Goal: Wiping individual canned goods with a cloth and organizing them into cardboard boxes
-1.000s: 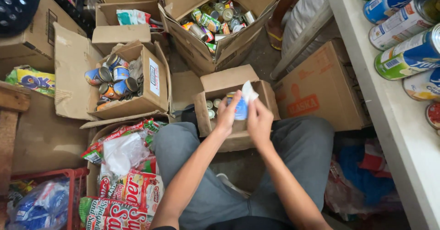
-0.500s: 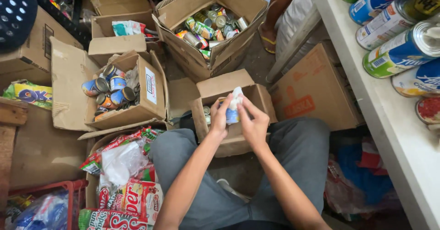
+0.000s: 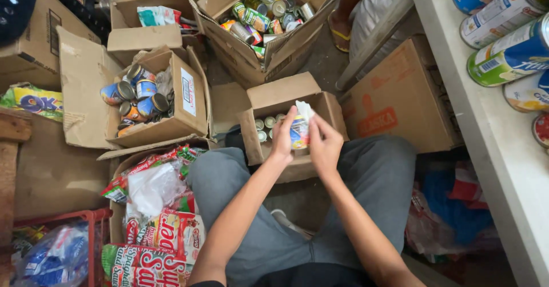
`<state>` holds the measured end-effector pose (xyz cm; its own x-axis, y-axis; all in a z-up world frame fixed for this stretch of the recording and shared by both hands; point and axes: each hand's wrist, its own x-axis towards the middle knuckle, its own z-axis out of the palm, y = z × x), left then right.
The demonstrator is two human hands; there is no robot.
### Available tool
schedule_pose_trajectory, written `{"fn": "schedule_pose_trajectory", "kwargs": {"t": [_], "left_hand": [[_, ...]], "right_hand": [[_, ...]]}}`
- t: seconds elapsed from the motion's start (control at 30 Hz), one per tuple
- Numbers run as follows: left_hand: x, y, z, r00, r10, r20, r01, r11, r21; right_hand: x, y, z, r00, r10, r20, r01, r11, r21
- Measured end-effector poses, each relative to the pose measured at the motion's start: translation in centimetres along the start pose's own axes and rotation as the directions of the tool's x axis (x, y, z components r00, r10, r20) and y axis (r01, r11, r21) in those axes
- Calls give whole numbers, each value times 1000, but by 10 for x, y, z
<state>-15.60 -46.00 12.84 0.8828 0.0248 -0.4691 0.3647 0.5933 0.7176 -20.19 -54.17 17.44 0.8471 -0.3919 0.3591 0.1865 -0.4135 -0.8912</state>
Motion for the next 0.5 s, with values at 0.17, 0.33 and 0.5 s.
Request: {"fn": "schedule_pose_trajectory", "kwargs": {"t": [0.17,0.33,0.5], "left_hand": [[22,-1,-12,991,36,-128,-36,999,2],[-9,11,6,987,128,-101,-105,973,206],[-5,17,3,980,184,-79,-170,973,158]], "right_hand": [[-21,-13,-6,969,-219,112,233,964,-128],[-9,10,6,990,-109,93,109,994,-2],[-38,-16,1,996,-70,47,75,991,-111]]}}
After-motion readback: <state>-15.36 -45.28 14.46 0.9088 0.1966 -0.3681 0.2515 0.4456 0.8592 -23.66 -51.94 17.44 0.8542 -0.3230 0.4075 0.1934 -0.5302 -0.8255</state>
